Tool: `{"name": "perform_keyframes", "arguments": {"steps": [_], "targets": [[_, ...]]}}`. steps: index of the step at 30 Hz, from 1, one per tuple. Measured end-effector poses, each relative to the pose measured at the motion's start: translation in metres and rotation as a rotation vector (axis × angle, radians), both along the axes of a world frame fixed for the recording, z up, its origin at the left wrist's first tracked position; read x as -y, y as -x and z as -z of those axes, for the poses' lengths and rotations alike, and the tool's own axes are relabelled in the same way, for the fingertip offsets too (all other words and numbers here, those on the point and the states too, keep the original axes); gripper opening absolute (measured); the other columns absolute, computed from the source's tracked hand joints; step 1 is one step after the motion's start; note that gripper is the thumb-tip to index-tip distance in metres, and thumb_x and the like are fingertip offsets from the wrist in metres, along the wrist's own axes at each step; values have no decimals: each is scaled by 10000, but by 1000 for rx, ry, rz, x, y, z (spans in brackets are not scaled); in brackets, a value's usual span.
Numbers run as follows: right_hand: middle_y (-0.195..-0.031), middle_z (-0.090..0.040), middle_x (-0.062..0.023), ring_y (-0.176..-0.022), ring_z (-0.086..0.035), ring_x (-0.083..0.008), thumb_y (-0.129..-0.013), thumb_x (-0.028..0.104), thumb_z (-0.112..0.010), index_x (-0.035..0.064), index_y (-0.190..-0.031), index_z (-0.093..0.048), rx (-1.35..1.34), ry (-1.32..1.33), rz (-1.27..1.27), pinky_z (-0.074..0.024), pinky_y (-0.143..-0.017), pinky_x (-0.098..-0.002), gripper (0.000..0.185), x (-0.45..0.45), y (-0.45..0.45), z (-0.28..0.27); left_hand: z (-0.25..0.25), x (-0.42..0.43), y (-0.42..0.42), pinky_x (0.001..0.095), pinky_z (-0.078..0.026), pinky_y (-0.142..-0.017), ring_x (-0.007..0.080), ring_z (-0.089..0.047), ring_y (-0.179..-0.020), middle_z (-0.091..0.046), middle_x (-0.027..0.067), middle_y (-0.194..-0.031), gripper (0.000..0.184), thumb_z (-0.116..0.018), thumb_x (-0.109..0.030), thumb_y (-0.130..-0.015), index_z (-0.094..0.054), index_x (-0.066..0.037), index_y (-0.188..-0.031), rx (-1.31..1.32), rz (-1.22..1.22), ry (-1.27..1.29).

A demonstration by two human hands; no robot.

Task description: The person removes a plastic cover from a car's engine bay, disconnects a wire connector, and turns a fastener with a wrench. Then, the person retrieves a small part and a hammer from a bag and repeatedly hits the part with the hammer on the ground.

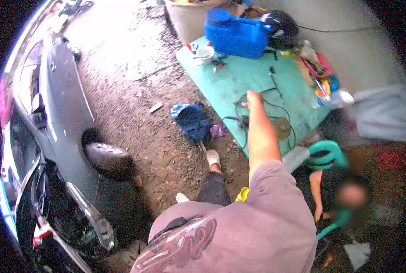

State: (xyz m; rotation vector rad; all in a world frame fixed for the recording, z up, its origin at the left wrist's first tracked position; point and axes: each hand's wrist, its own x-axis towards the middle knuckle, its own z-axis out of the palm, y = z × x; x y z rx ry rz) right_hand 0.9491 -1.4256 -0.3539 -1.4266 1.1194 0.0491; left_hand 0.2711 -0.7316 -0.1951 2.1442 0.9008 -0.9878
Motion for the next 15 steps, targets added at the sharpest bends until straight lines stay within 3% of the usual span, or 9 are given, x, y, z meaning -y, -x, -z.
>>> {"name": "perform_keyframes", "arguments": {"steps": [2,4,5,7,8,11,12,13,15], "targets": [[-989,-648,-244,-599,-674,-305,-930,128,-605,-30,-1169,-606,-257,63,-14,-587,-448,-397,286,1,-20,7,-35,30,-33,337,-553,-687,190,-688,-696,-746,100,-831,257,-724,-255,-902,-765,-3,-929,29,-30,8],[-946,-654,-225,-602,-675,-287,-929,105,-574,-37,-1148,-608,-341,100,-121,-560,-433,-387,263,7,-28,8,-70,55,-75,334,-553,-681,185,-684,-690,-745,99,-843,262,-722,-259,-906,-765,-3,-943,44,-81,16],[-903,-660,-206,-605,-676,-269,-928,82,-542,-44,-1128,-610,-408,143,-205,-533,-417,-376,246,13,-32,10,-86,67,-105,324,-540,-642,163,-668,-671,-738,88,-838,269,-726,-268,-911,-764,-5,-946,-24,-231,50],[-836,-628,-135,-607,-664,-229,-928,124,-537,-6,-1038,-602,-234,66,-90,-464,-390,-344,182,38,-40,53,-93,81,-116,304,-509,-568,132,-638,-635,-723,68,-819,278,-735,-282,-917,-756,-10,-969,-36,-368,77],[-820,-615,-121,-597,-651,-222,-926,146,-554,9,-1003,-595,-65,-56,127,-455,-386,-332,163,33,-35,45,-87,82,-109,294,-490,-533,122,-626,-618,-716,59,-805,282,-741,-287,-920,-750,-14,-989,23,-362,64],[-818,-608,-86,-567,-578,-207,-877,169,-643,57,-944,-597,195,-207,248,-426,-390,-294,138,75,-24,64,-57,78,-71,310,-506,-546,134,-618,-608,-714,61,-818,321,-743,-308,-930,-727,-18,-1066,55,-282,185],[-845,-625,-88,-618,-589,-212,-847,139,-657,70,-905,-606,292,-449,189,-441,-434,-299,104,96,-13,48,-52,86,-56,316,-514,-559,139,-627,-635,-715,67,-832,337,-728,-331,-937,-727,-22,-1072,19,-299,225],[-862,-635,-100,-694,-601,-214,-832,103,-658,73,-869,-603,503,-428,94,-479,-526,-309,73,99,-2,36,-46,94,-37,322,-521,-573,144,-635,-662,-715,73,-847,353,-713,-353,-945,-727,-26,-1078,-18,-317,263],[-918,-650,-102,-815,-624,-259,-851,90,-641,47,-895,-599,605,-824,-167,-520,-673,-342,74,139,-1,27,-17,116,15,360,-539,-608,167,-654,-738,-716,89,-872,427,-650,-440,-967,-728,-38,-1089,-38,-280,370]]}}
